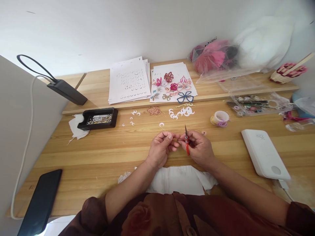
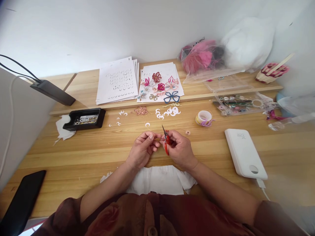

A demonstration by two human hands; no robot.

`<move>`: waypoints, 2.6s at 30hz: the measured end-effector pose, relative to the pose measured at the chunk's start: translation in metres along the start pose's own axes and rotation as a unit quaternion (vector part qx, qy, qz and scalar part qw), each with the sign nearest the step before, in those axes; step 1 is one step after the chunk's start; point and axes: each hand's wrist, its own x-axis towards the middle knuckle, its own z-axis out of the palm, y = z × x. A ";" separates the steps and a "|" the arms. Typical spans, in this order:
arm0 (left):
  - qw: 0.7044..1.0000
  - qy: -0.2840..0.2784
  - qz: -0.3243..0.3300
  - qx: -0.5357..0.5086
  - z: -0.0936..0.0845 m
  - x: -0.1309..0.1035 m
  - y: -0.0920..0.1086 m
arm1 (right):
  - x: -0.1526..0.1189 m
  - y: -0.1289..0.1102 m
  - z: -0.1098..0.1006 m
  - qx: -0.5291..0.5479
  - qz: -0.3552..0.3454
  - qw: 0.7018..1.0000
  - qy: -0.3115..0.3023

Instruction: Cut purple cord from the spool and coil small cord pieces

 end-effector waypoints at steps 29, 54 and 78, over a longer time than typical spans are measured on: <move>0.993 -0.088 -0.009 0.077 -0.001 -0.004 -0.002 | 0.012 -0.018 -0.018 0.061 0.097 0.990 -0.084; 0.994 -0.061 -0.047 0.078 -0.003 -0.006 0.002 | 0.009 -0.017 -0.007 0.097 0.104 0.989 0.031; 0.995 -0.064 -0.026 0.068 0.001 -0.006 0.003 | 0.008 -0.019 -0.015 0.038 0.104 0.992 -0.064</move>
